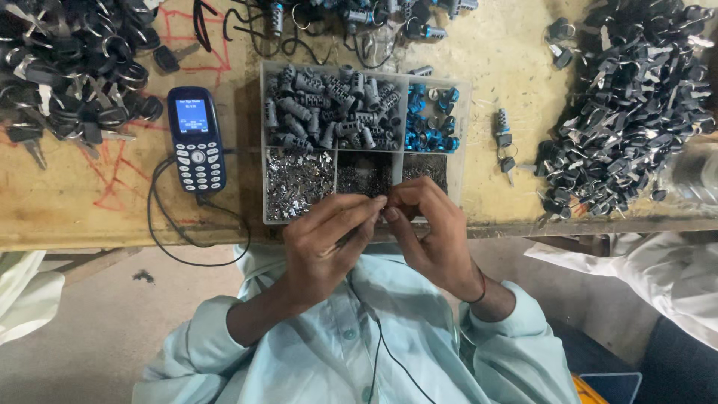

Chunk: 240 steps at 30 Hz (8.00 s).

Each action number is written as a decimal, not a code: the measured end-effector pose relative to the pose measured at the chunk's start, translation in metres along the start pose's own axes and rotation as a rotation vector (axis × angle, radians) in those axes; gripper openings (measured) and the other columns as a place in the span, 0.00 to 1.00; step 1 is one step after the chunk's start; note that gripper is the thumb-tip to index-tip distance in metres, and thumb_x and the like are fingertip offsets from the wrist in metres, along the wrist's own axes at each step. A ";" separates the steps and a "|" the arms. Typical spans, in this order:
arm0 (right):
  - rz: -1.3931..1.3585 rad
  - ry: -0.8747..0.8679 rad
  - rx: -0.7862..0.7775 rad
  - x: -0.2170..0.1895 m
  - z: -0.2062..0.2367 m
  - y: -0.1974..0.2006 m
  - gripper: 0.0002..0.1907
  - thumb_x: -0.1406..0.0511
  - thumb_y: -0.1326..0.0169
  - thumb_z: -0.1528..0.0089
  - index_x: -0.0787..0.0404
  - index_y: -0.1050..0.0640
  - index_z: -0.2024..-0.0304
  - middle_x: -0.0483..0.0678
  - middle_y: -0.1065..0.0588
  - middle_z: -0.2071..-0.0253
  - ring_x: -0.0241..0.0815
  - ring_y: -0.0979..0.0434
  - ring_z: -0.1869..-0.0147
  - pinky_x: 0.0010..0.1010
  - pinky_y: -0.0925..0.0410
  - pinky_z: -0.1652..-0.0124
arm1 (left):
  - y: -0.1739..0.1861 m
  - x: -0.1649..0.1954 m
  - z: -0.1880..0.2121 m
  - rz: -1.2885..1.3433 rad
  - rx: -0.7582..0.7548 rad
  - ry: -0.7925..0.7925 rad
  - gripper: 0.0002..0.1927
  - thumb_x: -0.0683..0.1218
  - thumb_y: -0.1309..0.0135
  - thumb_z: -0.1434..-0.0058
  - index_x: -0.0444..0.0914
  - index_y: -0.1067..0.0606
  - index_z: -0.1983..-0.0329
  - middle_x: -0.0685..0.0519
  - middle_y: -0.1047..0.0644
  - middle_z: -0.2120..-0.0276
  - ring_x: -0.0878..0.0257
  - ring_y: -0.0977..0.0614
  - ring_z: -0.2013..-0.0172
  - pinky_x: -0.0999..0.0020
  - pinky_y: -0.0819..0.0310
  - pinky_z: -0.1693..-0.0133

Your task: The person sits at a workbench assembling small metal components. They pick parts from a compartment box, fit the pieces together by hand, and place the finished assemblies onto a growing pile on the table, repeating the cycle.

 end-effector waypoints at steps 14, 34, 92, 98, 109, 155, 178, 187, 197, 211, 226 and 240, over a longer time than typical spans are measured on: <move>0.125 0.086 -0.061 0.004 0.005 -0.012 0.14 0.76 0.44 0.35 0.67 0.32 0.49 0.56 0.27 0.55 0.50 0.20 0.58 0.36 0.27 0.61 | -0.004 0.013 0.003 -0.167 -0.133 -0.247 0.24 0.31 0.42 0.42 0.31 0.25 0.40 0.46 0.24 0.52 0.52 0.17 0.56 0.61 0.19 0.53; -0.920 -0.250 -0.207 0.053 0.023 -0.037 0.15 0.70 0.49 0.28 0.61 0.38 0.42 0.46 0.32 0.54 0.33 0.29 0.58 0.25 0.28 0.65 | -0.053 -0.080 0.034 1.021 -0.321 0.802 0.09 0.40 0.38 0.40 0.31 0.22 0.60 0.52 0.22 0.72 0.68 0.21 0.74 0.72 0.24 0.73; -0.048 -0.106 0.044 0.021 0.014 0.009 0.06 0.74 0.39 0.37 0.65 0.23 0.59 0.47 0.24 0.62 0.34 0.21 0.64 0.24 0.27 0.64 | -0.051 -0.058 0.016 0.865 -0.194 0.632 0.07 0.41 0.47 0.31 0.31 0.26 0.54 0.52 0.21 0.65 0.69 0.18 0.67 0.70 0.16 0.65; -0.227 -0.095 0.095 0.029 0.021 -0.002 0.06 0.75 0.43 0.34 0.64 0.24 0.56 0.48 0.26 0.59 0.36 0.20 0.59 0.24 0.27 0.60 | -0.026 -0.040 0.006 0.486 -0.120 0.364 0.05 0.39 0.44 0.32 0.32 0.24 0.57 0.55 0.22 0.64 0.73 0.19 0.64 0.76 0.21 0.63; -0.266 0.129 -0.197 0.001 -0.007 -0.011 0.13 0.72 0.39 0.38 0.60 0.24 0.52 0.51 0.20 0.57 0.46 0.18 0.54 0.34 0.25 0.55 | -0.041 -0.075 0.036 0.812 -0.398 0.723 0.08 0.42 0.41 0.38 0.34 0.21 0.59 0.58 0.24 0.72 0.75 0.27 0.74 0.77 0.31 0.72; 0.418 0.407 -0.059 -0.048 0.002 -0.005 0.24 0.76 0.36 0.47 0.66 0.19 0.46 0.51 0.23 0.51 0.46 0.19 0.55 0.35 0.26 0.57 | 0.002 -0.030 0.011 0.194 -0.049 0.241 0.06 0.38 0.41 0.34 0.34 0.26 0.57 0.50 0.22 0.61 0.69 0.21 0.61 0.71 0.23 0.61; -0.396 -0.416 0.000 0.074 -0.051 0.052 0.13 0.74 0.46 0.32 0.67 0.24 0.45 0.47 0.22 0.65 0.34 0.22 0.63 0.25 0.28 0.63 | -0.005 -0.021 -0.003 0.247 -0.177 -0.073 0.11 0.32 0.40 0.38 0.34 0.23 0.54 0.45 0.18 0.53 0.55 0.13 0.53 0.66 0.15 0.52; -0.382 -0.191 -0.229 0.031 0.008 0.022 0.15 0.78 0.42 0.36 0.68 0.21 0.47 0.50 0.22 0.53 0.37 0.19 0.51 0.26 0.24 0.52 | -0.016 0.009 -0.002 -0.131 -0.320 -0.375 0.16 0.38 0.44 0.40 0.33 0.24 0.48 0.43 0.24 0.44 0.48 0.20 0.44 0.58 0.20 0.48; -0.457 -0.295 -0.223 0.029 0.010 0.020 0.09 0.76 0.48 0.32 0.71 0.23 0.49 0.53 0.22 0.54 0.38 0.19 0.54 0.29 0.24 0.55 | -0.015 0.021 0.002 -0.281 -0.296 -0.506 0.09 0.40 0.41 0.37 0.35 0.25 0.55 0.44 0.23 0.45 0.51 0.18 0.45 0.60 0.19 0.49; -1.167 -0.425 -0.333 0.029 0.023 -0.032 0.14 0.71 0.50 0.25 0.62 0.43 0.46 0.44 0.32 0.56 0.31 0.30 0.58 0.23 0.32 0.62 | -0.008 0.013 -0.002 0.062 -0.120 -0.091 0.20 0.35 0.36 0.41 0.35 0.22 0.45 0.48 0.20 0.53 0.58 0.16 0.56 0.63 0.19 0.54; 0.562 -0.267 0.202 0.109 0.027 0.126 0.13 0.71 0.39 0.36 0.67 0.29 0.54 0.57 0.23 0.64 0.58 0.20 0.62 0.41 0.30 0.64 | -0.001 0.021 -0.010 0.027 -0.044 -0.149 0.17 0.36 0.35 0.44 0.37 0.22 0.52 0.52 0.20 0.62 0.55 0.20 0.58 0.62 0.24 0.56; -0.333 0.031 0.513 0.020 0.043 0.037 0.23 0.79 0.38 0.38 0.62 0.35 0.47 0.52 0.30 0.52 0.35 0.27 0.57 0.19 0.32 0.61 | -0.015 0.035 0.000 0.010 -0.043 -0.181 0.22 0.32 0.39 0.45 0.34 0.26 0.47 0.46 0.20 0.59 0.54 0.17 0.60 0.60 0.22 0.62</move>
Point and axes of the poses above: each hand's wrist, its own z-axis away from the middle knuckle, its own y-axis out of the back of the hand, x = y × z, the point moved 9 cm from there along -z, towards the middle knuckle
